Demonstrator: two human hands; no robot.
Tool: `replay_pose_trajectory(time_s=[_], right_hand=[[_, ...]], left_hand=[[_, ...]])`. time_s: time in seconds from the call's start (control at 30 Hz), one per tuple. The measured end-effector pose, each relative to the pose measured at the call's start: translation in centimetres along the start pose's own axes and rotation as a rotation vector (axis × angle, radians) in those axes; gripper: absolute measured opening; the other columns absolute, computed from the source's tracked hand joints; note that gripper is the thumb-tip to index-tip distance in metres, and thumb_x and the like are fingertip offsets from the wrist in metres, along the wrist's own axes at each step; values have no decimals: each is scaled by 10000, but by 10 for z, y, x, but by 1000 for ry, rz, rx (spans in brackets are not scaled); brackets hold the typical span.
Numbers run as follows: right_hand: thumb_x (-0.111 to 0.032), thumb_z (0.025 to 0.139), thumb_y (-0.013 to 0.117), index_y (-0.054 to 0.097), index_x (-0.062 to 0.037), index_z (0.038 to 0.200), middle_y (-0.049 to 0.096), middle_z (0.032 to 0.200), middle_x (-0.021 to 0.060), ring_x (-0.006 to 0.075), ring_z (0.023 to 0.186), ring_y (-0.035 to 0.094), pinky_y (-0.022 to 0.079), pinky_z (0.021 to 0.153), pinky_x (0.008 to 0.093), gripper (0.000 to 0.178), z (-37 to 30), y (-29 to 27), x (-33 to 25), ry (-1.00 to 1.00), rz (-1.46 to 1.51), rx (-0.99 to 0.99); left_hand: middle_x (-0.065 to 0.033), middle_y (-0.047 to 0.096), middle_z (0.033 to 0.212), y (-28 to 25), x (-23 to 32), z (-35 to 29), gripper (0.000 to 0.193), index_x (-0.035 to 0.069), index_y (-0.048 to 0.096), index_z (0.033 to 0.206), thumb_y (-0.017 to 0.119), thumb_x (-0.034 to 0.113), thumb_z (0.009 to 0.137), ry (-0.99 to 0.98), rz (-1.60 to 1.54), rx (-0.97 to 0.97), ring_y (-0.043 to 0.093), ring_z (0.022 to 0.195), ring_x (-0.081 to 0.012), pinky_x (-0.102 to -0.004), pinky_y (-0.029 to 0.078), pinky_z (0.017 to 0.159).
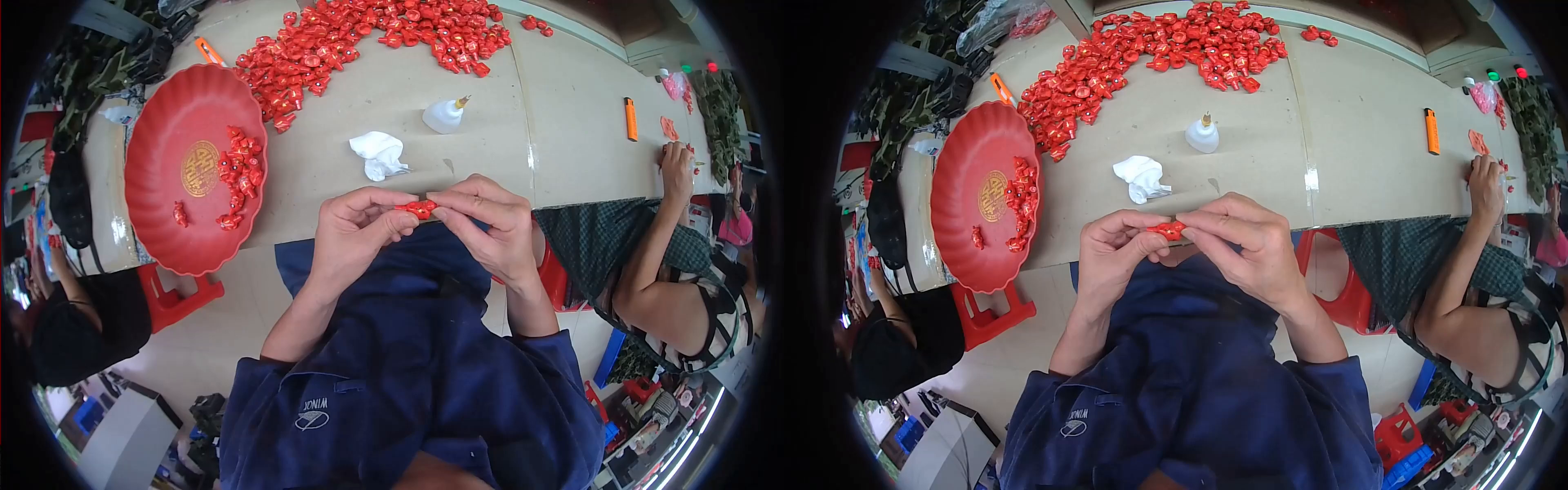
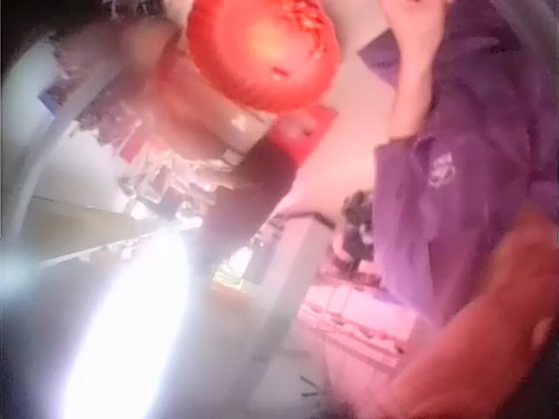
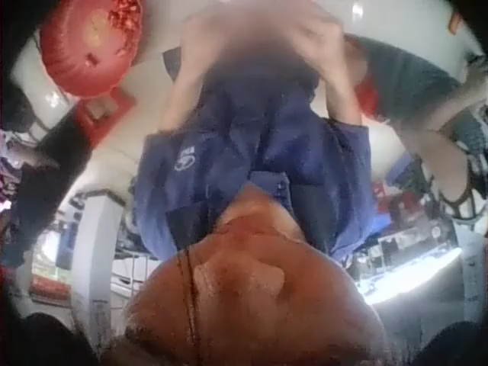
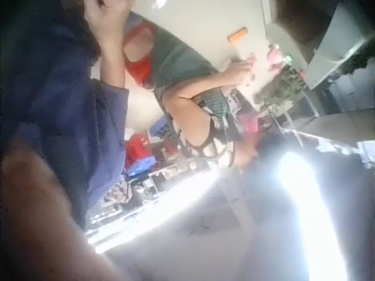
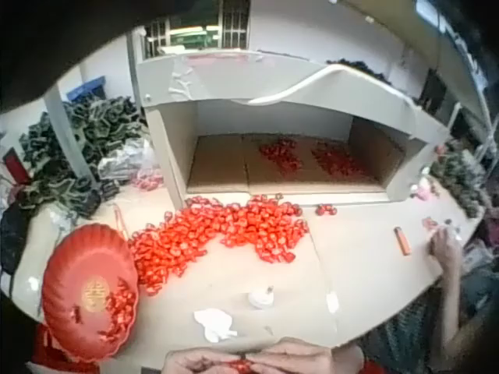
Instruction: The person assembles small red plastic items by applying glue from a squeeze bottle and pressing the parts together by hand, placing completed pieces into a red tray.
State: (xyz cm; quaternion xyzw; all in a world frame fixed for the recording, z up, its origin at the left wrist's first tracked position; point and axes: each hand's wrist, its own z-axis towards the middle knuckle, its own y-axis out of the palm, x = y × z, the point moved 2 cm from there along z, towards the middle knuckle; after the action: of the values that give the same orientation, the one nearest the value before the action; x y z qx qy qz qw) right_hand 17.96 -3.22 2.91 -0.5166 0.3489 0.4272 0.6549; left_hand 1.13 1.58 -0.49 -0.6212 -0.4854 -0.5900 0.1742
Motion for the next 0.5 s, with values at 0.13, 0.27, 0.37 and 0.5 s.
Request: replay_pose_trajectory(time_s=[0.13,0.27,0.37,0.5], right_hand=[[23,704,666,671,-9,899,639,775,90,165,678,594,459,589,244,198,-3,3,4,73,124,40],[32,684,675,672,-7,876,638,746,88,161,663,592,454,572,249,195,-7,7,4,13,104,74],[36,667,680,672,-5,864,637,737,90,169,639,589,450,558,250,201,-10,8,6,-58,71,110],[45,652,682,672,-3,858,630,725,96,178,615,583,445,539,256,213,-7,10,3,-107,15,111]], left_hand=[[-51,646,764,2,-2,-1,170,-1,621,960,637,42,796,-15,-55,2,584,648,-60,-163,453,547],[-42,647,762,3,1,-3,146,-4,626,940,623,17,796,4,-31,-15,586,654,-55,-164,455,555],[-43,648,758,4,2,-4,140,-7,628,935,613,1,796,-4,41,6,590,659,-57,-167,456,560],[-44,650,755,1,2,-3,131,-12,629,925,607,-7,796,-5,24,8,592,662,-58,-168,456,563]])
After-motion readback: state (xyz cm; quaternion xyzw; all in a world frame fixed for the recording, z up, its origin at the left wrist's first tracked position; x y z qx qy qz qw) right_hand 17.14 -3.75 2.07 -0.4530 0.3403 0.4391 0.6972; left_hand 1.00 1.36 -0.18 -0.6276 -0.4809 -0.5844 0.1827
